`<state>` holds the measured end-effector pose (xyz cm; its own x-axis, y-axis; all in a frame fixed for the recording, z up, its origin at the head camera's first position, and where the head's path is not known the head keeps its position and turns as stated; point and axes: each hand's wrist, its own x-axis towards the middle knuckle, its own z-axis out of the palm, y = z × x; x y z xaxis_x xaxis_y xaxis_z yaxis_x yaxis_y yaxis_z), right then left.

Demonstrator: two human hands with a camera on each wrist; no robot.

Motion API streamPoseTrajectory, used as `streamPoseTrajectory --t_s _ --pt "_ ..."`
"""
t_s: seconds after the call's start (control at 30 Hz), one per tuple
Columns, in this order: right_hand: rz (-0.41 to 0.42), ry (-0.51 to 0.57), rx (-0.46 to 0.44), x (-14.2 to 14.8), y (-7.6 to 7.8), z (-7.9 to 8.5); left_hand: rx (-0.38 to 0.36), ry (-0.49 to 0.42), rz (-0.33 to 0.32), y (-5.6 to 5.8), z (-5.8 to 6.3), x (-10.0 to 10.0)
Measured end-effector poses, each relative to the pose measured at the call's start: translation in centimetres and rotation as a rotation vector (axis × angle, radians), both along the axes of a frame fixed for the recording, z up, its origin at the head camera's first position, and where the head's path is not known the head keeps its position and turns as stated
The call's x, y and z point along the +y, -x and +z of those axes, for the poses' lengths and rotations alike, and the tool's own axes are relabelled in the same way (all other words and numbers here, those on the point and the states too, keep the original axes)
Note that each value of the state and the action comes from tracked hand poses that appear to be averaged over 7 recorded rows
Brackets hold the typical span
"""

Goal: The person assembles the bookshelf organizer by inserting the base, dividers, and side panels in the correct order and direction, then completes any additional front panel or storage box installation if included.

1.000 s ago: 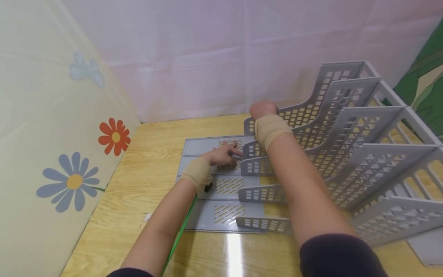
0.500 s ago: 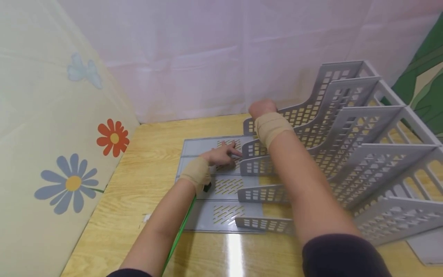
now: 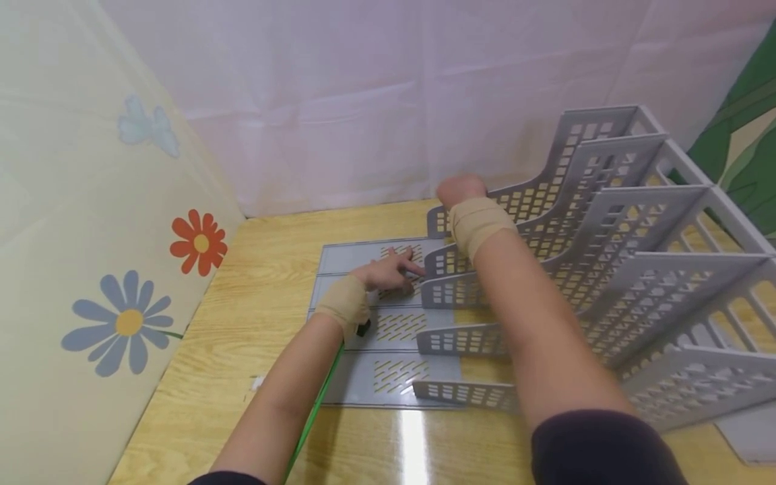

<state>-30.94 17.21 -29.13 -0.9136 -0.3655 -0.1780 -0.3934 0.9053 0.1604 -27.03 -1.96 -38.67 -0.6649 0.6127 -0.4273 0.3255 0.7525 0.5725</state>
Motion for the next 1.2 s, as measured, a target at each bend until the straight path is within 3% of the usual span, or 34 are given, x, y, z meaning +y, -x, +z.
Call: streamPoseTrajectory --t_s 0.3,0.57,1.2 --pt "-0.02 0.013 -0.004 0.7 0.4 -0.9 -0.007 -0.007 -0.012 -0.3 0.0 0.3" --pt "0.013 -0.002 0.007 0.9 0.5 -0.5 -0.004 -0.008 -0.011 -0.3 0.2 0.0" --pt "-0.104 -0.067 -0.078 -0.5 -0.1 -0.2 -0.024 -0.023 0.015 -0.6 0.0 0.0"
